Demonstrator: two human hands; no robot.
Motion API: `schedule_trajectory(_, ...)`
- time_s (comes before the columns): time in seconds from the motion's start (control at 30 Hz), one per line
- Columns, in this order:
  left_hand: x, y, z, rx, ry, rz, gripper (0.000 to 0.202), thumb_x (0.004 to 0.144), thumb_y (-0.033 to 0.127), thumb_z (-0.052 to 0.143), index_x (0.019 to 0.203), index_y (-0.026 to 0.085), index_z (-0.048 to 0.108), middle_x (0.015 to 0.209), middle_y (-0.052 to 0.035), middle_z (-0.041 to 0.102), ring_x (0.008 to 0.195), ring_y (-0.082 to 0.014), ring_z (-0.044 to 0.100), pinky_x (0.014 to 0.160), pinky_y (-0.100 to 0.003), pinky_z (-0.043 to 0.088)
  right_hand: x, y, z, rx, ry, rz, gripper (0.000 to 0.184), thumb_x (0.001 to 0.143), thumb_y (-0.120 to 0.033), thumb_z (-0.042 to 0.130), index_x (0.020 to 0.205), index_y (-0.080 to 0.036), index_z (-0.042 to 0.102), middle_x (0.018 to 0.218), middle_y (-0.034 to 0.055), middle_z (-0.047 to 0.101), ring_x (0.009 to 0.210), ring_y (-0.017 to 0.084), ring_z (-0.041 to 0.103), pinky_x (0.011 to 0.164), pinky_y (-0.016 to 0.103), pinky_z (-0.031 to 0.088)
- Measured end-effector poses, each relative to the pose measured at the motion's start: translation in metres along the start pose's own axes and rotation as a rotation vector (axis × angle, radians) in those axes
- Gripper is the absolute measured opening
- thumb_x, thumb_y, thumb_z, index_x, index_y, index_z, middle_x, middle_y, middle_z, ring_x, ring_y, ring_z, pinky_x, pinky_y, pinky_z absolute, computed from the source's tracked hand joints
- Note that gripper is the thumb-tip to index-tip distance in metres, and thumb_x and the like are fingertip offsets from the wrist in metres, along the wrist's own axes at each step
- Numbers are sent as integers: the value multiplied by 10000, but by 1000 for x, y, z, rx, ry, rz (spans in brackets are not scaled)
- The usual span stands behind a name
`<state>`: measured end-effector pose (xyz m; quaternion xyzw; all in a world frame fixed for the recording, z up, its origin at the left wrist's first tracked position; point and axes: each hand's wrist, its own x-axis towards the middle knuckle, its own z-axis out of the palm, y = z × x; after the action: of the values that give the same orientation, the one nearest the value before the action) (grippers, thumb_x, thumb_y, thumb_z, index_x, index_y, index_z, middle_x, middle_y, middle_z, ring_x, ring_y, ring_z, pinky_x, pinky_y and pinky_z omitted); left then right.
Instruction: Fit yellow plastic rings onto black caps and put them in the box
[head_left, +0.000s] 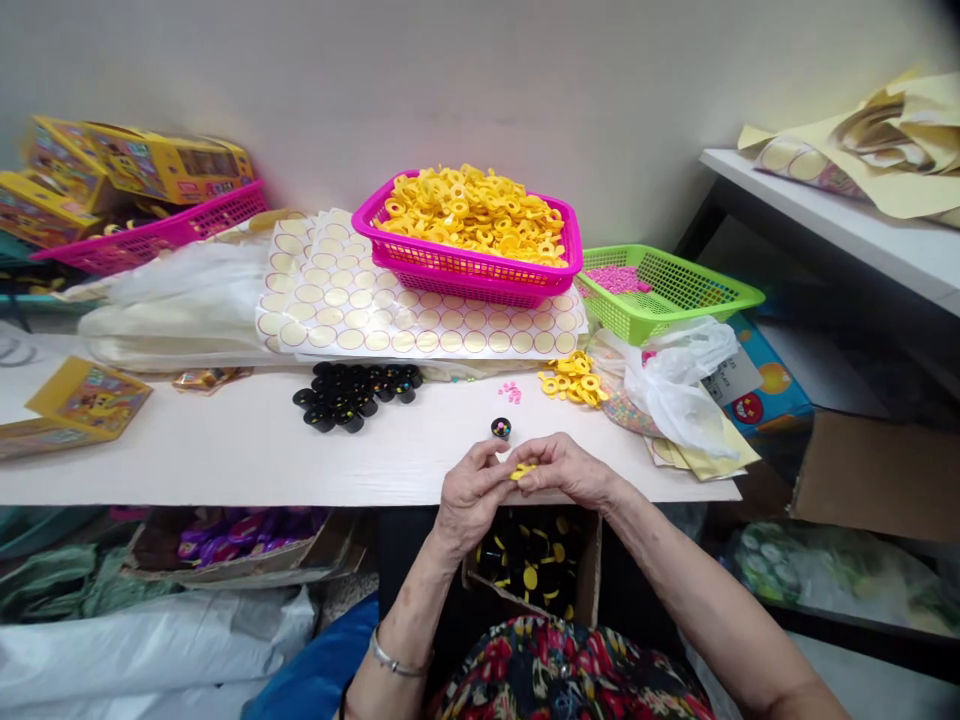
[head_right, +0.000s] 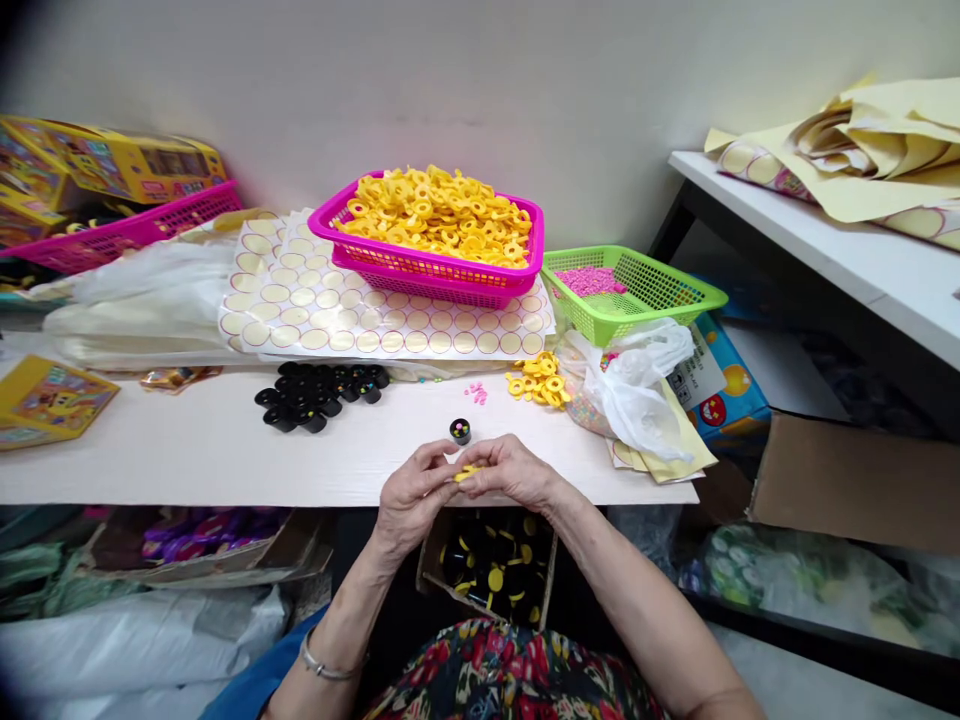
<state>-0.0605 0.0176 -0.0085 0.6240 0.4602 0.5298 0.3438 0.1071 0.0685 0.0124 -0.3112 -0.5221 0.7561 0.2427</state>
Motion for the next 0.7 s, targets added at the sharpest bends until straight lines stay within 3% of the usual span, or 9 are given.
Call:
schedule_trajectory(0.1, 7, -12, -7, -126, 158, -106, 280, 626, 231, 700, 905, 198, 693, 1089, -98, 563, 705, -113, 542, 615, -250, 469, 13, -1, -2, -380, 244, -219, 267, 637, -243, 687, 889, -170, 636, 863, 22, 587, 821, 152, 517, 748, 295, 402)
schedule_trajectory(0.2, 16, -27, -10, -230, 391, -398, 246, 601, 261, 700, 807, 129, 679, 804, -56, 615, 561, -76, 506, 522, -213, 422, 33, 4, -5, -767, 408, -322, 266, 637, -196, 688, 896, -189, 628, 929, 33, 567, 916, 179, 477, 806, 318, 373)
schedule_trajectory(0.3, 25, -36, -5, -320, 453, -617, 271, 592, 299, 689, 752, 82, 659, 555, -8, 570, 460, -66, 467, 464, -196, 371, 50, 12, -8, -977, 416, -299, 259, 653, -218, 688, 902, -196, 620, 909, 31, 561, 889, 179, 469, 766, 301, 372)
schedule_trajectory(0.57, 45, -38, 13, -328, 373, -573, 276, 612, 362, 668, 671, 92, 664, 512, 10, 546, 438, -64, 436, 431, -192, 320, 59, 18, -8, -1088, 440, -257, 194, 701, -280, 652, 870, -194, 607, 844, 18, 547, 818, 163, 458, 700, 265, 351)
schedule_trajectory(0.7, 52, -44, 17, -252, 318, -529, 253, 623, 354, 656, 687, 112, 696, 666, -51, 644, 605, -127, 559, 543, -222, 419, 61, 19, -9, -1029, 426, -258, 194, 681, -282, 664, 849, -197, 619, 819, 11, 551, 813, 161, 471, 711, 267, 357)
